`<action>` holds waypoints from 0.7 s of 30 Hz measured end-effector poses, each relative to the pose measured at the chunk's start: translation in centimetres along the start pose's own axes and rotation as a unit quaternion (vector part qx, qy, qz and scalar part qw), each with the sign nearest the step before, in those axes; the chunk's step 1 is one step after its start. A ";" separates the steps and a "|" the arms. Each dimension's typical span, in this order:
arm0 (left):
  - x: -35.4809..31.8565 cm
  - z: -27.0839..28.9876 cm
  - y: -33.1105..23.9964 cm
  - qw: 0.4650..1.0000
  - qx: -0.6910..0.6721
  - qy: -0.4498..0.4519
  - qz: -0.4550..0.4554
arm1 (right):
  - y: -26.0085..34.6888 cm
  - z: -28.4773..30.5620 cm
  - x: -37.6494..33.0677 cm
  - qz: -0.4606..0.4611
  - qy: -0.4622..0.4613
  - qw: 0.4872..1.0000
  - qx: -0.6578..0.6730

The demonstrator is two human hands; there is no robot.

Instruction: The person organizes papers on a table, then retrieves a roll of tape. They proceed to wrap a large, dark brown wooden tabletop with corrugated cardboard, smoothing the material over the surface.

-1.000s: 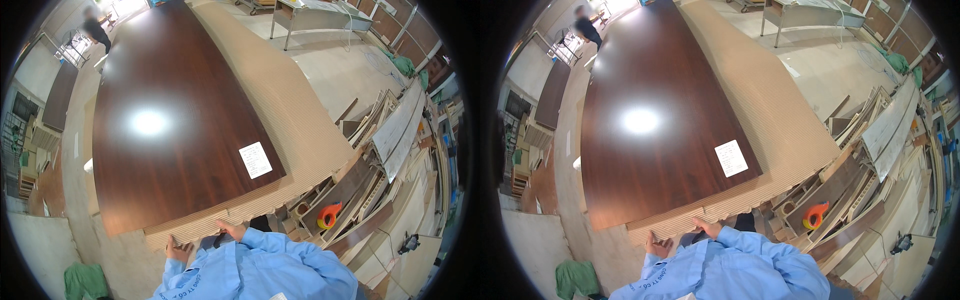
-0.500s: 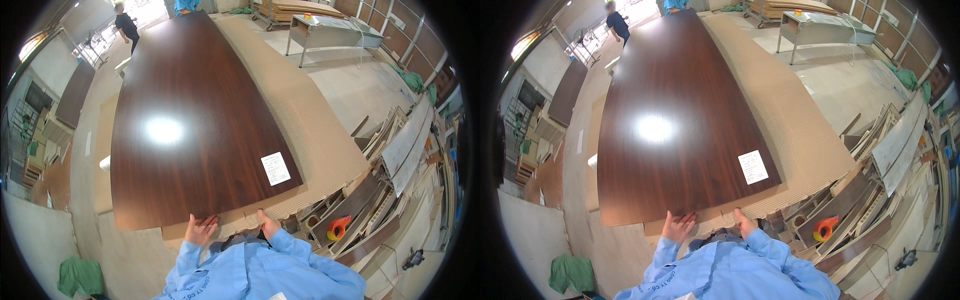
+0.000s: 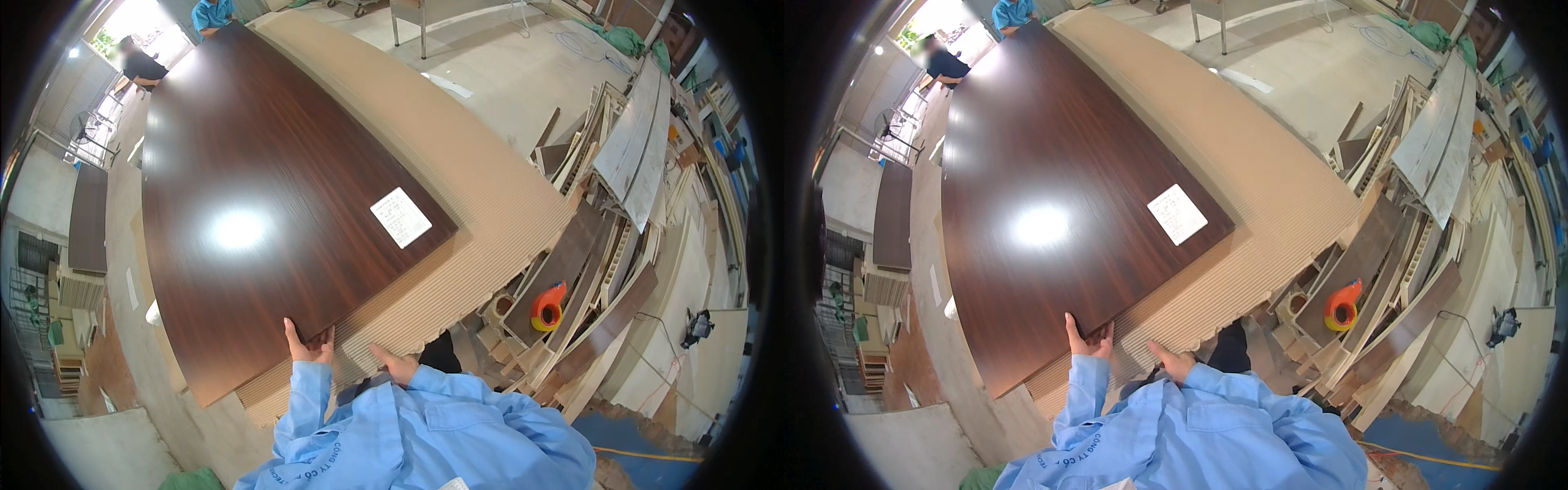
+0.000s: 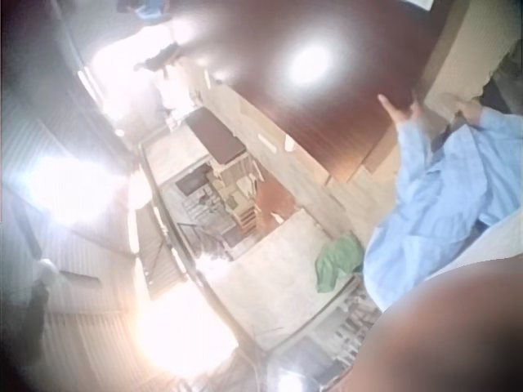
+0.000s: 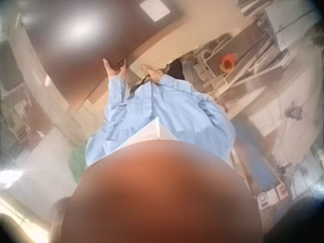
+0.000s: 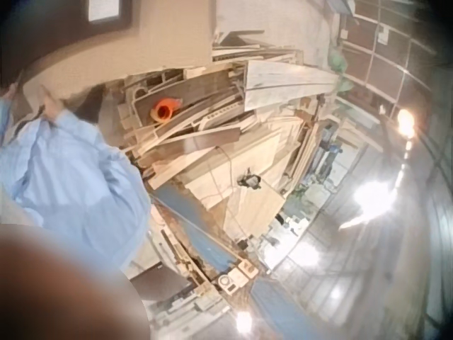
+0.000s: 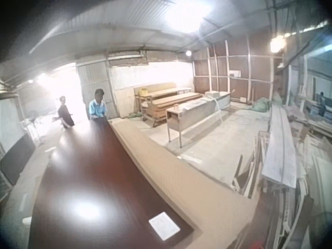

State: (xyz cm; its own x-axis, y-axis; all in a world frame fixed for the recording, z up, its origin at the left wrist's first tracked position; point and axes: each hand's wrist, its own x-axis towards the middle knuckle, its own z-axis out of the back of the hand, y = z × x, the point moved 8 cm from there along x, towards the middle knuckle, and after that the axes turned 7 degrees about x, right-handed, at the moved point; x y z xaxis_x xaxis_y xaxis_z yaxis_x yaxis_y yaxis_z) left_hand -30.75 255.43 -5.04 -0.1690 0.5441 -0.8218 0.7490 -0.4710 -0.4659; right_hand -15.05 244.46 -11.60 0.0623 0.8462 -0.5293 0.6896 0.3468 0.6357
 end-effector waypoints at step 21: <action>0.3 0.8 -2.5 0.995 0.060 -0.006 -0.078 | -0.3 -1.5 -1.2 0.042 0.058 0.989 -0.131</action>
State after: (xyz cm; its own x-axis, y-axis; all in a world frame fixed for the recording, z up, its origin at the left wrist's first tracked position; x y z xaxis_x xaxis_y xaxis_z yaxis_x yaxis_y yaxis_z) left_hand -33.18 256.24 -4.39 -0.2846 0.6094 -0.7400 0.6316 -0.4615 -0.6229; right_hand -16.43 243.92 -10.34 0.0176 0.9116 -0.4108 0.4743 0.3541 0.8060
